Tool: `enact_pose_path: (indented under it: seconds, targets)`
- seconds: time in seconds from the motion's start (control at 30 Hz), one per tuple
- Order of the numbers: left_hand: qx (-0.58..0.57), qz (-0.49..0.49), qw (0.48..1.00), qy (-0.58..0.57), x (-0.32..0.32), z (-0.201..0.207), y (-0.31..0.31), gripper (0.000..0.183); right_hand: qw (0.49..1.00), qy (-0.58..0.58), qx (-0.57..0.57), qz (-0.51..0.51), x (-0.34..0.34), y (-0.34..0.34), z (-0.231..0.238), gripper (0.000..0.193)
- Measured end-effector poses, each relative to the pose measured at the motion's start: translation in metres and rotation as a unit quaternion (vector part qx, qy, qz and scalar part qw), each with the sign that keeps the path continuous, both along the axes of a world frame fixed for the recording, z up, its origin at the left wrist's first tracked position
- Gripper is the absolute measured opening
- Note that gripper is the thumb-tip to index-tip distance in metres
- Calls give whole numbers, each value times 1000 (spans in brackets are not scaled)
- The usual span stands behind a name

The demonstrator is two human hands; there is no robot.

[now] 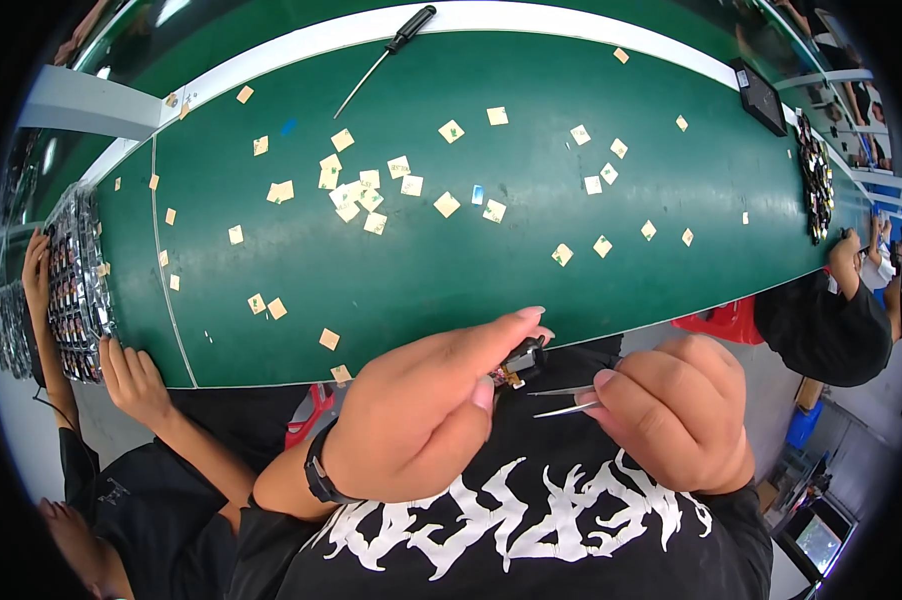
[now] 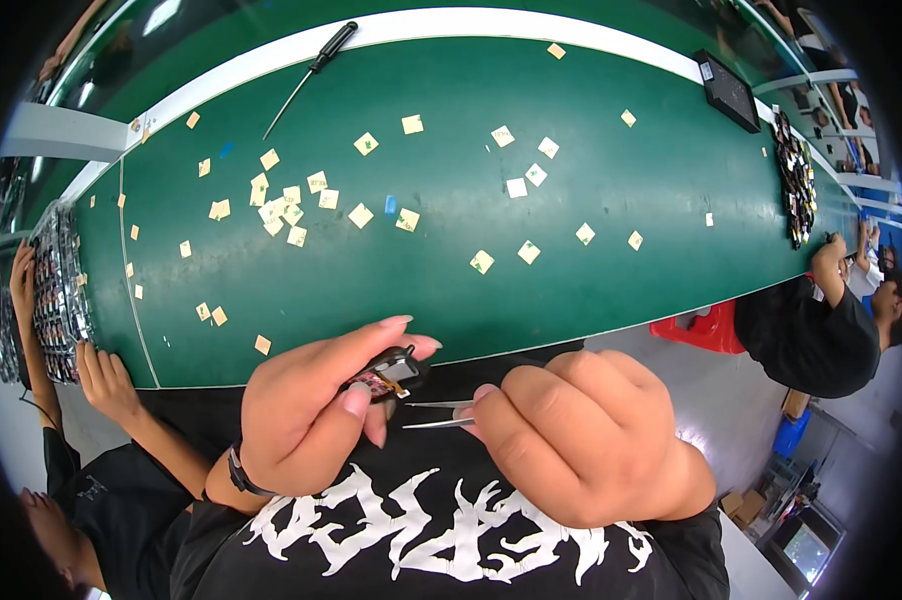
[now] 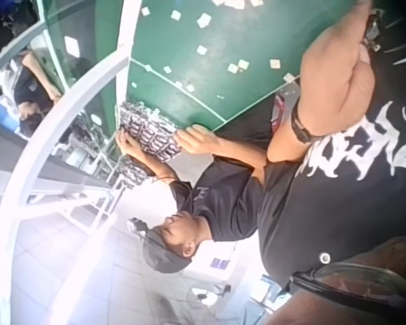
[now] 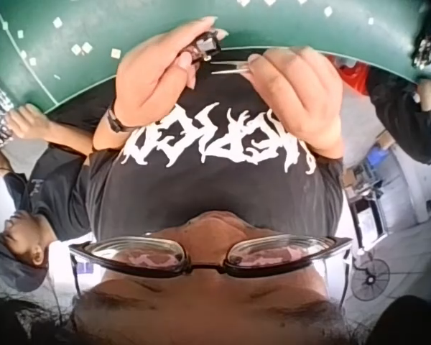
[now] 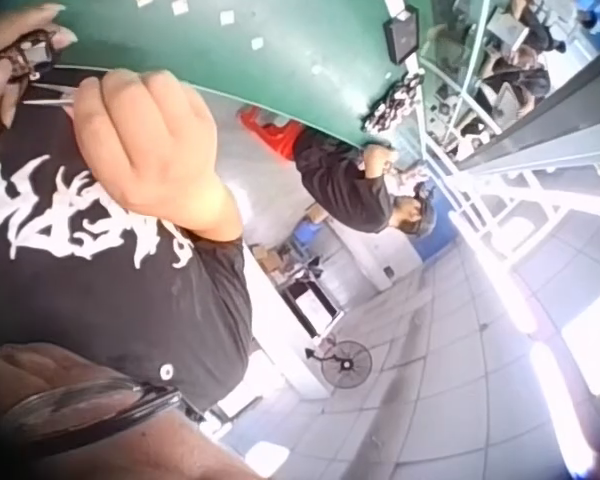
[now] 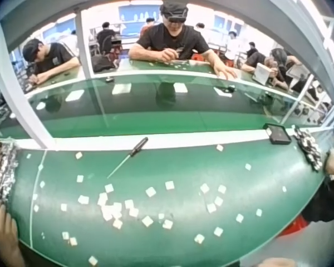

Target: The recorder is assembling small electronic components at a workbench, involving peeling stickers and attaching small parts with tweezers.

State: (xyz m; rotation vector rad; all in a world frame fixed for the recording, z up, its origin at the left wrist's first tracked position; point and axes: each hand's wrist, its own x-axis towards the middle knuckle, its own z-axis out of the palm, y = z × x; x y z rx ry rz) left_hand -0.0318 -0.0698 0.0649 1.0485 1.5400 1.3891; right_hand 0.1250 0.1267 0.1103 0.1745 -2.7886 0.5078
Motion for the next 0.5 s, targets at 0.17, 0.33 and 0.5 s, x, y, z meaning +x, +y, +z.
enact_pose_path:
  seconds: [0.17,0.33,0.5]
  targets:
    - [168,43,932,317,-10,-17,12,55,990,133,45,1,-2,-4,-2,24]
    - [98,17,991,94,-10,-4,8,46,984,159,79,5,-9,-3,-5,24]
    - [12,-32,997,-65,-16,10,3,42,978,155,134,27,-12,-6,0,19]
